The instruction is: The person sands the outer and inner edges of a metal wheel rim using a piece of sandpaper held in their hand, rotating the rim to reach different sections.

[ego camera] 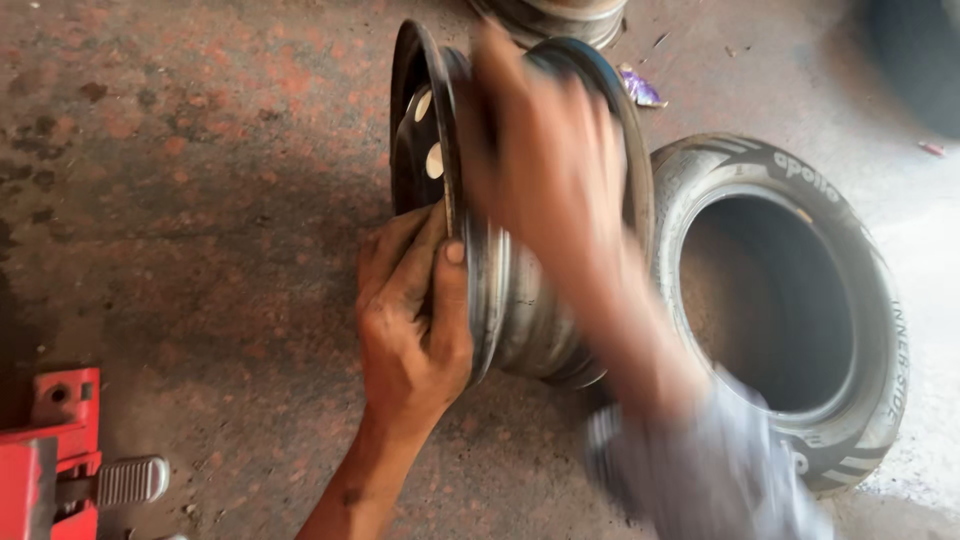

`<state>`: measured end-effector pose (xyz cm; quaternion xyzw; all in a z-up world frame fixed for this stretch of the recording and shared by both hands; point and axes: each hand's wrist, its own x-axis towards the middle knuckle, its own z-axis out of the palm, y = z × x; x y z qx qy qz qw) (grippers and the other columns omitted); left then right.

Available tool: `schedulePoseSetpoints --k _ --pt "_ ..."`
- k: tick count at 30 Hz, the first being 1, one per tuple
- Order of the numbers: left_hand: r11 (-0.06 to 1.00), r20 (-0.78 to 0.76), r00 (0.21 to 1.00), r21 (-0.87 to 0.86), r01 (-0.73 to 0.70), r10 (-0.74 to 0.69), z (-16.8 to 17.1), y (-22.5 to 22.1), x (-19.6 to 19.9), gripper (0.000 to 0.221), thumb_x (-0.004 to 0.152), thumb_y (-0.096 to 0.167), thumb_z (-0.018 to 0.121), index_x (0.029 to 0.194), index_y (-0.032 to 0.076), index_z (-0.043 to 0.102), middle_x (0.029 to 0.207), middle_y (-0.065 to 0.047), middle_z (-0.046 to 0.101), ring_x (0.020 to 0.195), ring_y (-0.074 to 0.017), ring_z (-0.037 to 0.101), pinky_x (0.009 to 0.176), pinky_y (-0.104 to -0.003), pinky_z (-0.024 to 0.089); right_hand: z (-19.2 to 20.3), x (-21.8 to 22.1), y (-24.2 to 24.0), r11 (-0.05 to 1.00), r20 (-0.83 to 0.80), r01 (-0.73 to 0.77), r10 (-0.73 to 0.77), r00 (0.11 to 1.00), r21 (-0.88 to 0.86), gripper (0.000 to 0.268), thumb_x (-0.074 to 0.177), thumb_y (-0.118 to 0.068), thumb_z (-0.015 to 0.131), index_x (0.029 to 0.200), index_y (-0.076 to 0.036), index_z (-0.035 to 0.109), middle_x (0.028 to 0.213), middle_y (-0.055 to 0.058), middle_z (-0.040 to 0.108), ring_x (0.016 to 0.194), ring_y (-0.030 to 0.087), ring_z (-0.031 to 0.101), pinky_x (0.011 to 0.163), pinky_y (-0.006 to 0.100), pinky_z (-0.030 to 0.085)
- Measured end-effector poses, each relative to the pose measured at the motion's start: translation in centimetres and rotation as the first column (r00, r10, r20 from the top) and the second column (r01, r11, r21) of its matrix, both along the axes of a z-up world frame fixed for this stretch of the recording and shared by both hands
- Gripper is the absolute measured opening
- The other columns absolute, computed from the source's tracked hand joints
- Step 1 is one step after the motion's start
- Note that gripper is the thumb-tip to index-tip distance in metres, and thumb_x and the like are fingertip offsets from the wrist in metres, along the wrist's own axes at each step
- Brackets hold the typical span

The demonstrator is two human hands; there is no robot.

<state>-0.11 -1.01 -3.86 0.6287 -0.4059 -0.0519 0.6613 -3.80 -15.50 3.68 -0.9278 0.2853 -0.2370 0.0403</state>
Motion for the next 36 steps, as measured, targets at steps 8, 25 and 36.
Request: schedulePoseSetpoints --k 8,25,36 --pt "1.0 -0.086 0.996 -0.001 0.005 -0.005 -0.5 -0.2 -0.1 0.036 0.111 0.022 0.05 0.134 0.001 0.067 0.124 -0.016 0.067 0.117 -0.0266 0.066 0.1 -0.04 0.057 -0.5 -0.9 0.3 0.976 0.134 -0.012 0.042 0.99 -0.218 0.011 0.107 -0.019 0.064 0.109 -0.01 0.058 0.078 0.011 0.071 0.06 0.03 0.064 0.053 0.046 0.049" --pt "0.951 -0.02 0.999 0.308 -0.033 0.042 -4.8 3.6 -4.4 0.036 0.107 0.018 0.046 0.134 0.0 0.061 0.093 -0.02 0.074 0.075 -0.0289 0.073 0.064 -0.04 0.055 -1.1 4.0 -7.3 0.988 0.125 -0.098 0.113 0.986 -0.121 0.02 0.098 -0.028 0.07 0.104 -0.009 0.073 0.089 0.015 0.077 0.083 0.039 0.072 0.074 0.05 0.055" --pt "0.997 -0.128 0.991 0.072 0.037 -0.028 2.1 3.3 -2.8 0.043 0.118 0.029 0.04 0.133 -0.001 0.067 0.08 -0.017 0.07 0.065 -0.0248 0.07 0.056 -0.035 0.051 -1.6 -4.8 4.8 0.985 0.189 -0.039 0.072 0.979 -0.17 0.026 0.098 -0.02 0.068 0.115 0.0 0.067 0.081 0.018 0.072 0.059 0.035 0.064 0.058 0.049 0.051"
